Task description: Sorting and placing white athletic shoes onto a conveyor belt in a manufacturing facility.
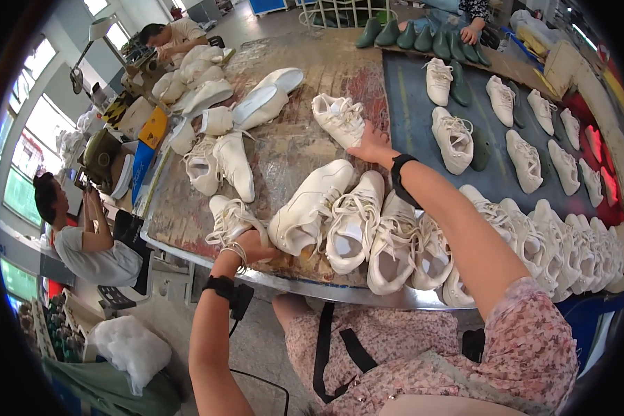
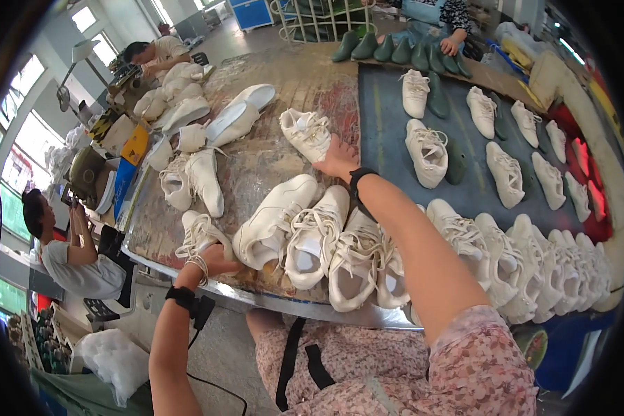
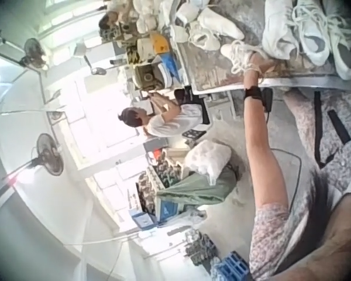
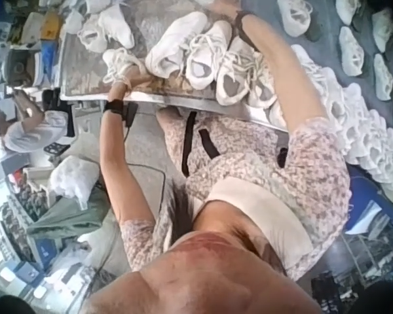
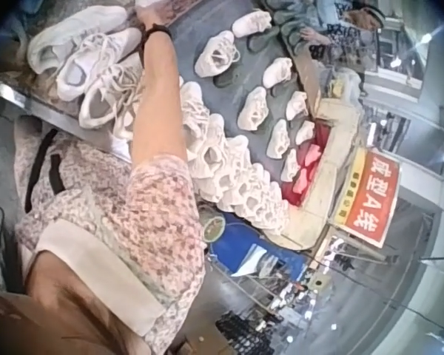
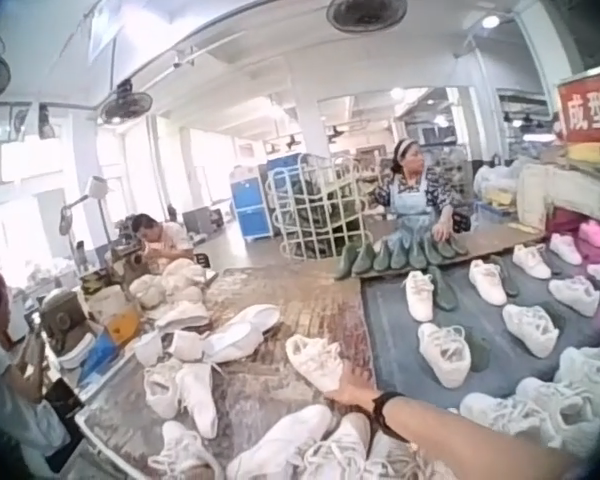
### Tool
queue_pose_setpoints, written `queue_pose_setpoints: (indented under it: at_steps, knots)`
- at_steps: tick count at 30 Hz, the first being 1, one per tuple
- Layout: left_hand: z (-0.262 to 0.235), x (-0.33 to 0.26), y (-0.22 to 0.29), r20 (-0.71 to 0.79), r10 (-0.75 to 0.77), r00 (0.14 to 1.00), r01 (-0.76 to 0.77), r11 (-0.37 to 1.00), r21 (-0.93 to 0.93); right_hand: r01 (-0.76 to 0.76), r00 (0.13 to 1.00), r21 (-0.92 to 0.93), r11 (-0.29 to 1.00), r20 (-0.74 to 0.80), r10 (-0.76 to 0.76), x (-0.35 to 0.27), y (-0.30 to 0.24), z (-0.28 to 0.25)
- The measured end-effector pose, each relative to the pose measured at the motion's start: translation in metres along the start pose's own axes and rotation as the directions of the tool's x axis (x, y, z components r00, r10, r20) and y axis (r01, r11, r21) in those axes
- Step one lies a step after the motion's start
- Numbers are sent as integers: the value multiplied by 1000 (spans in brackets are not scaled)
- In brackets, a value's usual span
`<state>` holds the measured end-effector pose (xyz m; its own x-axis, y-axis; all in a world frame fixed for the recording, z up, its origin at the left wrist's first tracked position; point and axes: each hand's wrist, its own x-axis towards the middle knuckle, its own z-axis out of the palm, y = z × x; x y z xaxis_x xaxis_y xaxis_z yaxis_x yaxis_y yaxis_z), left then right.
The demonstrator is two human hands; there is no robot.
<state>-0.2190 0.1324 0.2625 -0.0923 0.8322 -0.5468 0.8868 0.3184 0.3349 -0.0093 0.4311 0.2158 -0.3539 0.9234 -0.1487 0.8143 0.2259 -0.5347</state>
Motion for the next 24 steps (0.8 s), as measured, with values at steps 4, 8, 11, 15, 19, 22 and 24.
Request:
queue_pose_setpoints:
  at_steps: [4, 8, 11, 15, 19, 22, 24]
  knots:
    - [6, 9, -8, -48, 13, 999, -8, 994, 106, 113, 992, -200, 973, 75, -100, 0, 7, -9]
    - [1, 6, 1, -32, -27, 999, 31, 991, 128, 129, 990, -211, 969, 84, -113, 2, 7, -5]
    - [10, 11, -9, -52, -31, 998, 33, 999, 32, 114, 993, -235, 965, 33, -110, 4, 8, -6]
    - [4, 5, 7, -74, -83, 994, 84, 996, 17, 118, 993, -225, 967, 50, -109, 6, 12, -3]
    - [8, 6, 0, -89, -44, 995, 48, 998, 44, 133, 991, -206, 969, 28, -130, 7, 14, 2]
    - [17, 9, -17, -146, 17, 989, -11, 999, 42, 151, 988, -209, 966, 23, -150, 6, 9, 4]
    - [21, 11, -23, -142, 5, 990, -7, 1000, -11, 161, 987, -213, 964, 19, -161, 5, 9, 5]
